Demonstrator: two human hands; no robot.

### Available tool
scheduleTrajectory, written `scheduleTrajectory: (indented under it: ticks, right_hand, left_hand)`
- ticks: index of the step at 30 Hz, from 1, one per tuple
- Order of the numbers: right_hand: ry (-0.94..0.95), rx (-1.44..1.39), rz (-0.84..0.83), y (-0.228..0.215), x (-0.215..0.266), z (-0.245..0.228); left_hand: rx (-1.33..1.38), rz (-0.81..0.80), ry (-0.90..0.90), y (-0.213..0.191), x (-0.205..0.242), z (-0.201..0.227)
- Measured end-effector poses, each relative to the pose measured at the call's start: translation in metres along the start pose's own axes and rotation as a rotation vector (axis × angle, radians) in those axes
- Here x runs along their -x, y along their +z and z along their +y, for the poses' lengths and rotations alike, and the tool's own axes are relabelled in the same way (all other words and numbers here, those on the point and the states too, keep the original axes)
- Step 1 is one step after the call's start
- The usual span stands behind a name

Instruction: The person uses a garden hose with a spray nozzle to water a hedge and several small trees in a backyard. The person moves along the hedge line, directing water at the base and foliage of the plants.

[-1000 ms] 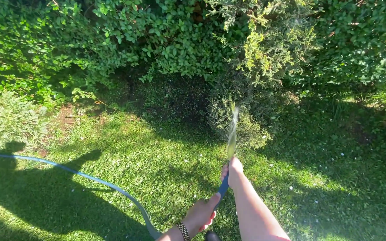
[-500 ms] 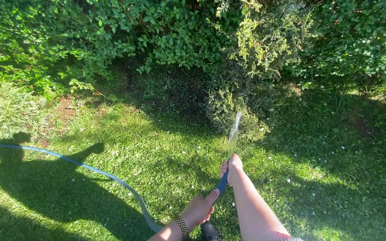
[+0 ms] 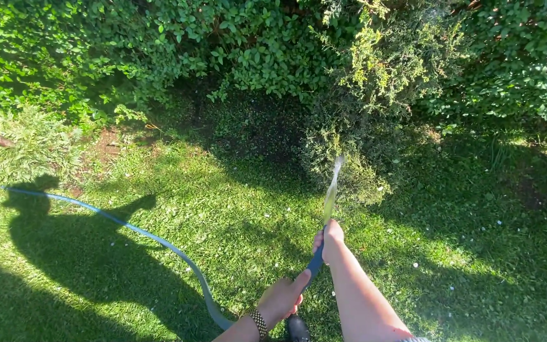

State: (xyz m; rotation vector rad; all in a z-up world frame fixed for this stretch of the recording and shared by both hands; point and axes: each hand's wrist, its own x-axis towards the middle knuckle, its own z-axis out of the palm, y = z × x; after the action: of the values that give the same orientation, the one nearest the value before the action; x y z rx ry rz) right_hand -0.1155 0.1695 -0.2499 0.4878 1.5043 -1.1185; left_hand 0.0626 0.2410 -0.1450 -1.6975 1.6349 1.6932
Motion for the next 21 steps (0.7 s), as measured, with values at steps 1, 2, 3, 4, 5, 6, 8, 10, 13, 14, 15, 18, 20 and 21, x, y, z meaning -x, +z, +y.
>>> scheduleTrajectory:
  ticks: [1, 2, 3, 4, 5, 6, 8, 10, 13, 14, 15, 18, 20, 21]
  right_hand:
    - [0.000, 0.004, -0.002, 0.001, 0.000, 0.001]
    - [0.006, -0.005, 0.001, 0.002, -0.001, 0.001]
    - [0.013, -0.015, 0.003, 0.003, -0.002, 0.002]
    - [0.011, -0.011, 0.001, 0.003, -0.001, 0.003]
    - [0.005, -0.012, -0.006, 0.004, 0.000, 0.003]
    - [0.000, -0.014, -0.014, 0.005, 0.000, 0.003]
    - [0.000, -0.010, -0.021, 0.005, 0.005, 0.003]
    - [0.000, -0.007, -0.028, 0.007, 0.007, 0.002]
    - [-0.030, 0.019, -0.036, 0.010, 0.008, -0.003]
    - [-0.009, 0.005, -0.040, 0.010, 0.009, -0.004]
    - [0.013, -0.009, -0.044, 0.010, 0.011, -0.005]
    - [-0.006, -0.012, -0.069, 0.006, 0.017, -0.007]
    - [-0.016, -0.017, -0.063, 0.004, 0.010, -0.007]
    - [-0.024, -0.025, -0.057, 0.004, 0.006, -0.007]
  left_hand:
    - [0.004, 0.002, -0.001, 0.000, 0.000, 0.000]
    - [-0.008, 0.004, -0.006, 0.000, 0.000, -0.001]
    - [-0.019, 0.006, -0.011, 0.000, 0.001, -0.001]
    - [-0.015, 0.009, -0.009, 0.000, 0.001, -0.001]
    - [-0.008, 0.010, -0.020, -0.001, 0.002, -0.001]
    - [0.000, 0.013, -0.029, -0.001, 0.003, 0.000]
    - [-0.005, 0.019, -0.031, -0.001, 0.001, -0.002]
    - [-0.011, 0.024, -0.033, -0.002, 0.003, 0.000]
    - [0.000, 0.062, -0.060, -0.005, 0.007, 0.007]
    - [0.004, 0.054, -0.049, -0.006, 0.008, 0.007]
    - [0.008, 0.046, -0.038, -0.006, 0.008, 0.008]
    - [-0.043, 0.036, 0.009, -0.002, -0.008, -0.003]
    - [-0.075, 0.052, 0.014, -0.001, -0.013, -0.005]
    - [-0.110, 0.069, 0.016, 0.000, -0.015, -0.006]
